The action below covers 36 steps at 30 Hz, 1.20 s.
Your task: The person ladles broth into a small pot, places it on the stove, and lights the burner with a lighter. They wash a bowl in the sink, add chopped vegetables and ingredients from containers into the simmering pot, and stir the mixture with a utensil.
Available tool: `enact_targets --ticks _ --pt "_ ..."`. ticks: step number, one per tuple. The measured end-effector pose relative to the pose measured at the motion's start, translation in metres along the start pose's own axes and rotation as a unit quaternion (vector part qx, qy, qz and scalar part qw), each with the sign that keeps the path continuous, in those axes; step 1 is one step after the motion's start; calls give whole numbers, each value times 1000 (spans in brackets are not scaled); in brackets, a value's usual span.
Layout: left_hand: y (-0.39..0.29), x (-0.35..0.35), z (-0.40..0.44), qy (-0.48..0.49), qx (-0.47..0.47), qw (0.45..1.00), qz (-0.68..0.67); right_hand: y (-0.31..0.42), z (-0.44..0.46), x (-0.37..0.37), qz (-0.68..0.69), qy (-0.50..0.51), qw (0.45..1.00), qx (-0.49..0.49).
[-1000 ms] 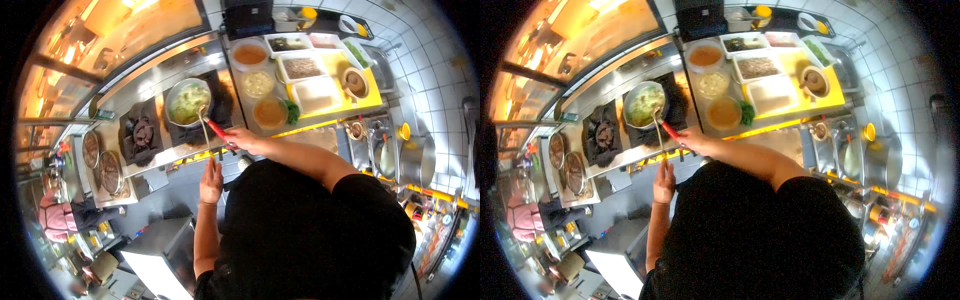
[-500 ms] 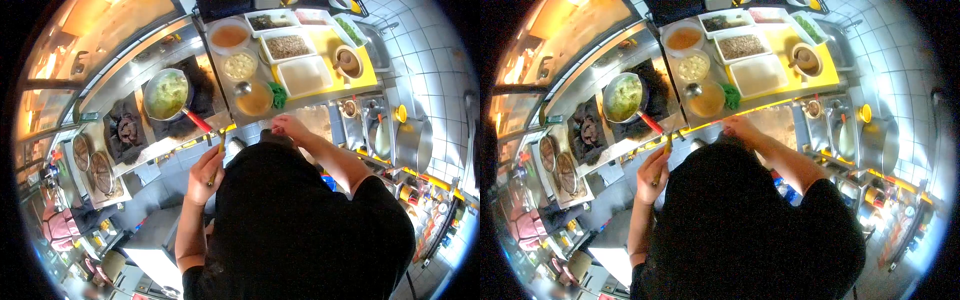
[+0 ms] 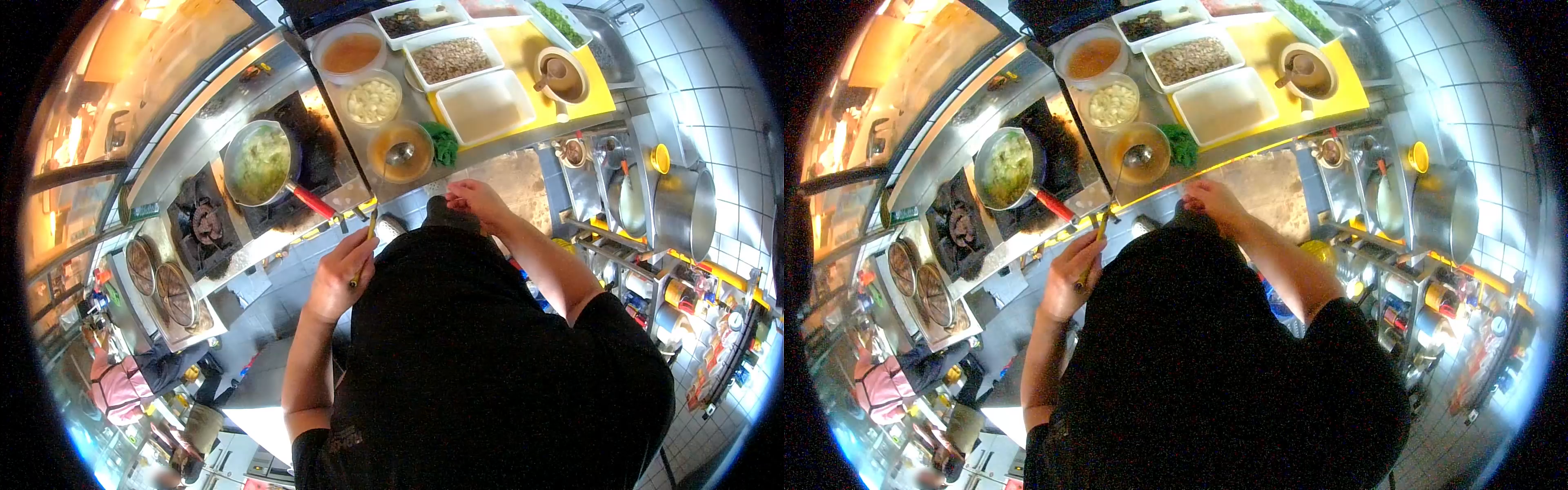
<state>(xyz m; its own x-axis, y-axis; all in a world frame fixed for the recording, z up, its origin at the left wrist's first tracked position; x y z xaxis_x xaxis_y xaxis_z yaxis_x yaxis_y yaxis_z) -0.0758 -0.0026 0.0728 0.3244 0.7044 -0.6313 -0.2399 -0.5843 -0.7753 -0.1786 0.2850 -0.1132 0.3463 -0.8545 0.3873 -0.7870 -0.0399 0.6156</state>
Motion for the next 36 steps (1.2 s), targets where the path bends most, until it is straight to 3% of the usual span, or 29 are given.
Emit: enact_targets --ticks 30,36 --pt "1 2 7 -53 -35 996 -68 5 -16 -14 26 -41 999 -15" --pt "12 -6 4 -61 -78 986 -135 4 -16 -20 34 -42 998 -7"
Point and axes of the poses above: each hand's wrist, its own z-axis towards the middle knuckle, its own x-axis out of the palm, y = z × x, the point moved 4 cm from there along z, towards the middle knuckle, and after that the axes turned 13 degrees about y, right-handed, at the moved point
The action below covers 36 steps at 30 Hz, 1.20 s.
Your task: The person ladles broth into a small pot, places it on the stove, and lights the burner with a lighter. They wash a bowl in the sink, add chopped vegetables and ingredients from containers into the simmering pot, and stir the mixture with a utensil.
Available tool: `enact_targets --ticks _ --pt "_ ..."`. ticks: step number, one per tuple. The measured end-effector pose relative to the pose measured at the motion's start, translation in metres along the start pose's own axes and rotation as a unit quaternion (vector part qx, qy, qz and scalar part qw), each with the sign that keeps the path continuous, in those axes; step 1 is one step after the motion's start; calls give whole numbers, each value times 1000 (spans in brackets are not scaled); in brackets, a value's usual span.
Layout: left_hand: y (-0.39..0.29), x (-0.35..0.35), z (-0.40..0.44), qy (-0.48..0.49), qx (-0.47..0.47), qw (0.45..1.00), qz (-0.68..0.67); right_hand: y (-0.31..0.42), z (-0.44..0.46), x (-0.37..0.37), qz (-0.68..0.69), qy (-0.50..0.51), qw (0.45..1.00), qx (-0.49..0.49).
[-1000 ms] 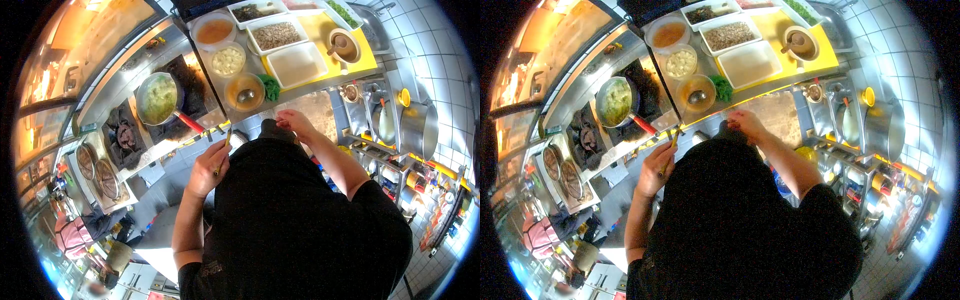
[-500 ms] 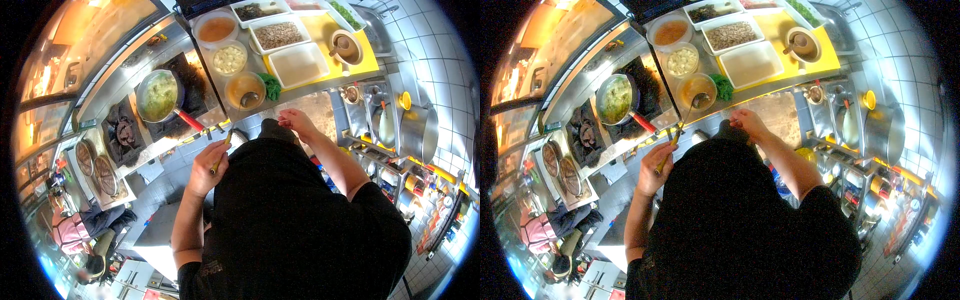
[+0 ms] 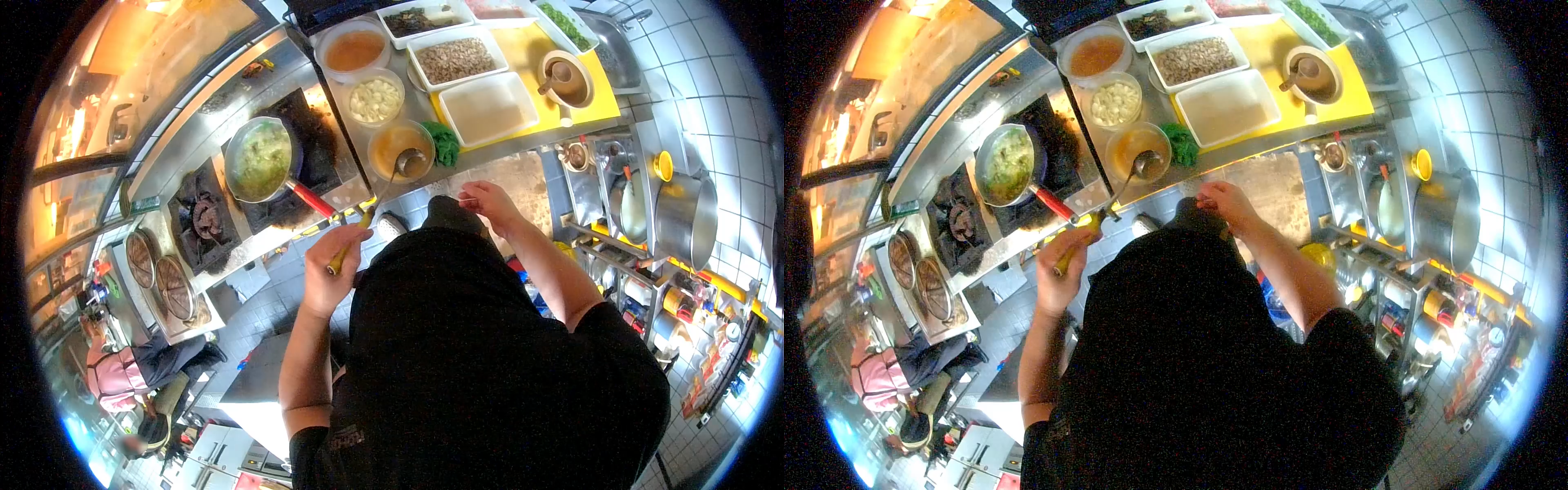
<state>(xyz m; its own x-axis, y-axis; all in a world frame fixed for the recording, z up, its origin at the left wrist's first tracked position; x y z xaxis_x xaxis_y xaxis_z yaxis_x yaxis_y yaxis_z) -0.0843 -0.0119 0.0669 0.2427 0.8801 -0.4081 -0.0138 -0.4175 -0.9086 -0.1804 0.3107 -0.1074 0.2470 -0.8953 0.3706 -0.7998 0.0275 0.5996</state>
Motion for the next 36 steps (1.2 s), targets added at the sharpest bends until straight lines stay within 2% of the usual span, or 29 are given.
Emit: enact_targets --ticks 3,6,8,16,20,23,24,25,27,30,36 --pt "-1 -5 -2 -41 -49 994 -88 -1 2 -3 -8 0 1000 -2" --pt "10 -5 -4 -92 -68 967 -230 -4 4 -7 -16 -7 1000 1" --pt "10 -10 -8 -123 -69 950 -277 -2 4 -8 -18 -7 1000 -2" --pt "-4 -59 -44 -315 -30 877 -361 13 -5 -3 -10 -25 999 -26" --pt "-7 -91 -66 -384 16 886 -258 13 1 -6 -23 -24 999 -23" --pt "-6 -102 -70 -384 -39 921 -53 15 3 0 -29 -14 999 -23" --pt "2 -104 -70 -354 -12 934 36 15 4 2 -45 -24 999 -10" --pt "-2 -107 -67 -318 -24 936 151 15 6 5 -45 -16 999 -15" --pt "0 -108 -63 -251 -34 911 325 15 7 7 -46 -1 999 -26" --pt "8 -102 -69 -233 -32 907 350 11 14 6 -55 32 998 -25" --pt "14 -92 -88 -224 -9 898 380 11 16 22 -58 19 997 -40"
Point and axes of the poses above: each hand's wrist, its own z-axis towards the middle knuckle, its own x-axis out of the palm, y = z × x, the point moved 4 cm from there along z, towards the middle knuckle, and after that the axes turned 13 degrees about y, right-handed, at the moved point
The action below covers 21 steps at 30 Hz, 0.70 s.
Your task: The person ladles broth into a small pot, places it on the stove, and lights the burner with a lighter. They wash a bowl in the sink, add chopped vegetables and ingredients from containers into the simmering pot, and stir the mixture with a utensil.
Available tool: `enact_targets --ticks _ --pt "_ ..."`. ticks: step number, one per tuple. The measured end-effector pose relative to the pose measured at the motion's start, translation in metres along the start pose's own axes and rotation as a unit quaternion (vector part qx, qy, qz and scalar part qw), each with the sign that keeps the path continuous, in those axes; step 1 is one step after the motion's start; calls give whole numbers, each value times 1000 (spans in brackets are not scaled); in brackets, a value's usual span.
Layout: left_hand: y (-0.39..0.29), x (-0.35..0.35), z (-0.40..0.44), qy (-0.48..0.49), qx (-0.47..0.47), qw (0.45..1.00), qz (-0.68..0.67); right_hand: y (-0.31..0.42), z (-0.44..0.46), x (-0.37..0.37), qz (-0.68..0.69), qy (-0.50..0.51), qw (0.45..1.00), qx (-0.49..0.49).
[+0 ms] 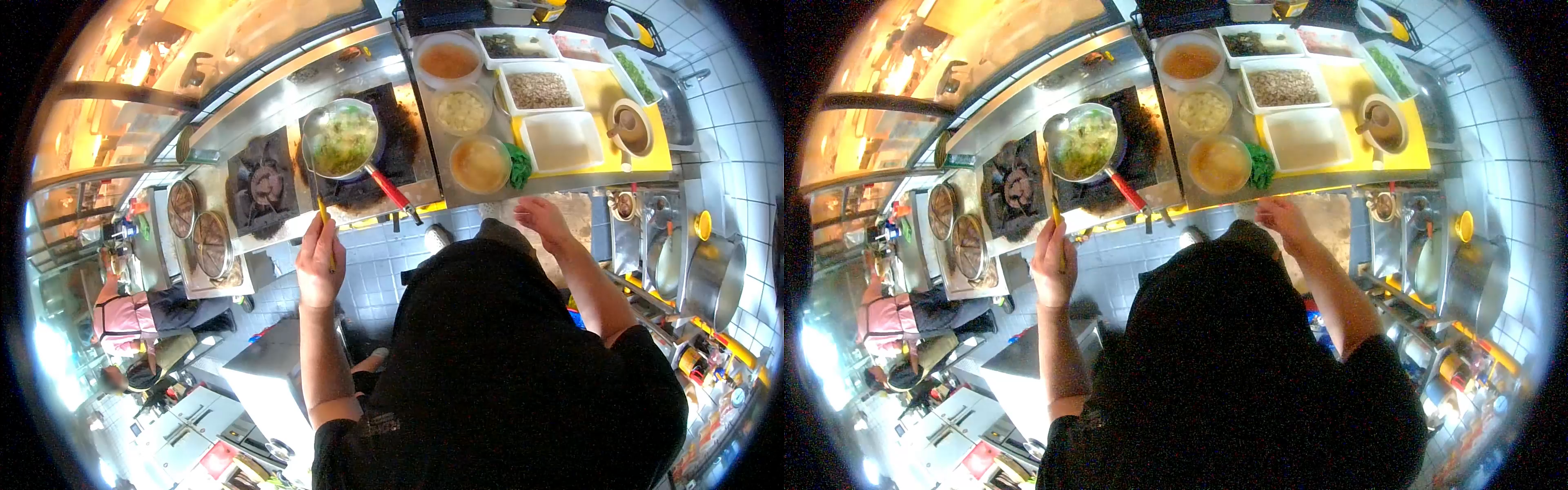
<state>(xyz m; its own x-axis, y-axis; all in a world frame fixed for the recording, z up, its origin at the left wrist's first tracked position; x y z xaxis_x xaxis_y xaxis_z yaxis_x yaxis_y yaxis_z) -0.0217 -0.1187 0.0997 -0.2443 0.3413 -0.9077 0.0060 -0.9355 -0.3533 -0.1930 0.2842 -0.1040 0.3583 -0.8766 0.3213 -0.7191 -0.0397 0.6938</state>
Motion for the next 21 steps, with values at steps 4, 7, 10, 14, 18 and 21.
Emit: enact_targets --ticks 4,7,10,14,18,21 --pt "1 -2 -10 -2 7 1000 22 -3 19 11 0 -10 1000 -18" --pt "3 -3 -17 3 26 999 35 0 37 24 7 -1 999 -42" --pt "2 -4 -23 10 33 998 54 1 46 31 3 15 1000 11" --pt "2 -3 -33 1 47 995 88 -15 44 39 -94 96 982 130" --pt "3 0 -39 -3 51 994 97 -17 41 84 -96 179 967 150" --pt "3 -1 -40 2 55 994 96 -12 56 122 -114 209 964 117"
Point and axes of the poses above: each hand's wrist, its own z-axis towards the middle knuckle, its own x-axis out of the palm, y = z × x, the point moved 4 cm from there along z, towards the middle knuckle, and after that the axes turned 13 degrees about y, right-handed, at the moved point
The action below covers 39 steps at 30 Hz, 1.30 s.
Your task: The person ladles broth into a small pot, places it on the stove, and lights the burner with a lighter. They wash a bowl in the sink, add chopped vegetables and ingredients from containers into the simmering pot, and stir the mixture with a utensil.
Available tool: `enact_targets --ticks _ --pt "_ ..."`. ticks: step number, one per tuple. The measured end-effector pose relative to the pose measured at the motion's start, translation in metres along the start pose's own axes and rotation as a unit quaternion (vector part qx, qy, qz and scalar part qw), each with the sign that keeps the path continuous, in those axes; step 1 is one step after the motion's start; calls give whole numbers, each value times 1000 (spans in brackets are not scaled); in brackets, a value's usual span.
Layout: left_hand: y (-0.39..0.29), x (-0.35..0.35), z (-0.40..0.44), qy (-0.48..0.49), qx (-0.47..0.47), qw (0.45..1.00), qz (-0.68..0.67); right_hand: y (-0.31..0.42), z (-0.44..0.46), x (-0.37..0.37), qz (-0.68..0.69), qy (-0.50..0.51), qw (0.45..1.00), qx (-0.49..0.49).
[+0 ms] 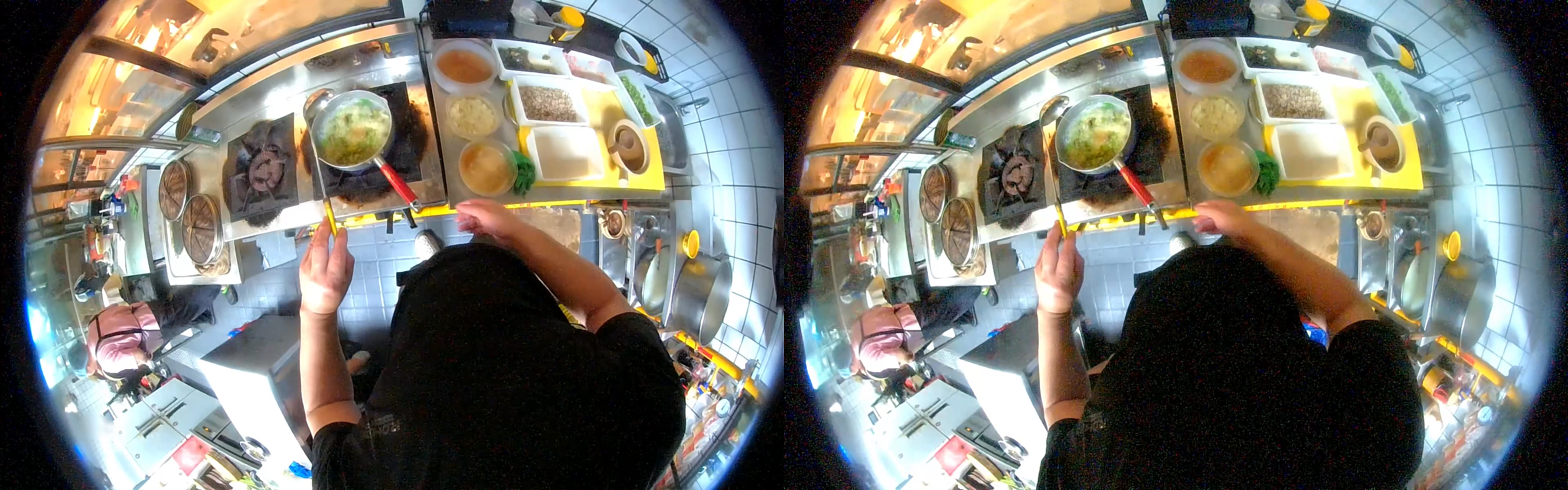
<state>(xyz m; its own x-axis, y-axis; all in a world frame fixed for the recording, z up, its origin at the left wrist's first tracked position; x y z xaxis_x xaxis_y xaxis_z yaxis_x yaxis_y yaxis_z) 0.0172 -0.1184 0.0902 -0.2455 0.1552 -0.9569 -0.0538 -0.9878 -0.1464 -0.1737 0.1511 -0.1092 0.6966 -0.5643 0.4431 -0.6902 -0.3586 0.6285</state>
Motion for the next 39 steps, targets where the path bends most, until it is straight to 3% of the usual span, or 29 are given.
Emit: enact_targets --ticks 4,8,10,15,22,25,29,33,39 --pt "-1 -5 -3 6 2 1000 2 31 31 40 -50 1 998 -32" --pt "-6 3 -9 -15 0 1000 12 43 55 69 -18 41 999 -28" --pt "-9 31 -25 -45 7 999 -3 46 64 75 -17 45 998 -39" --pt "-23 136 -55 66 -16 995 -70 37 76 78 1 46 999 -27" --pt "-44 116 -46 -10 -20 998 -63 48 68 84 -21 30 999 -21" --pt "-40 136 -49 56 4 996 -69 43 72 84 10 30 998 -50" --pt "-42 119 -47 3 -31 997 -73 40 77 79 -30 39 998 -39" --pt "-44 137 -48 60 -3 995 -75 30 90 75 -42 50 998 -18" --pt "-46 116 -43 3 -36 997 -64 32 90 73 -53 53 997 -16"
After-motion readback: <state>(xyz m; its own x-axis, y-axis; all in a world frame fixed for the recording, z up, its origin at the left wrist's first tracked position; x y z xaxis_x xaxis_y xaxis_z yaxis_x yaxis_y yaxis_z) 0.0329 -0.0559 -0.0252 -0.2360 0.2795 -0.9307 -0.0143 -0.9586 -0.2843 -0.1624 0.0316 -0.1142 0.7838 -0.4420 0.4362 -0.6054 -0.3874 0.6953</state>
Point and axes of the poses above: each hand's wrist, its own z-axis towards the middle knuckle, its own x-axis out of the palm, y = z × x, the point moved 4 cm from there along z, towards the middle knuckle, and after that the axes turned 13 degrees about y, right-handed, at the moved point
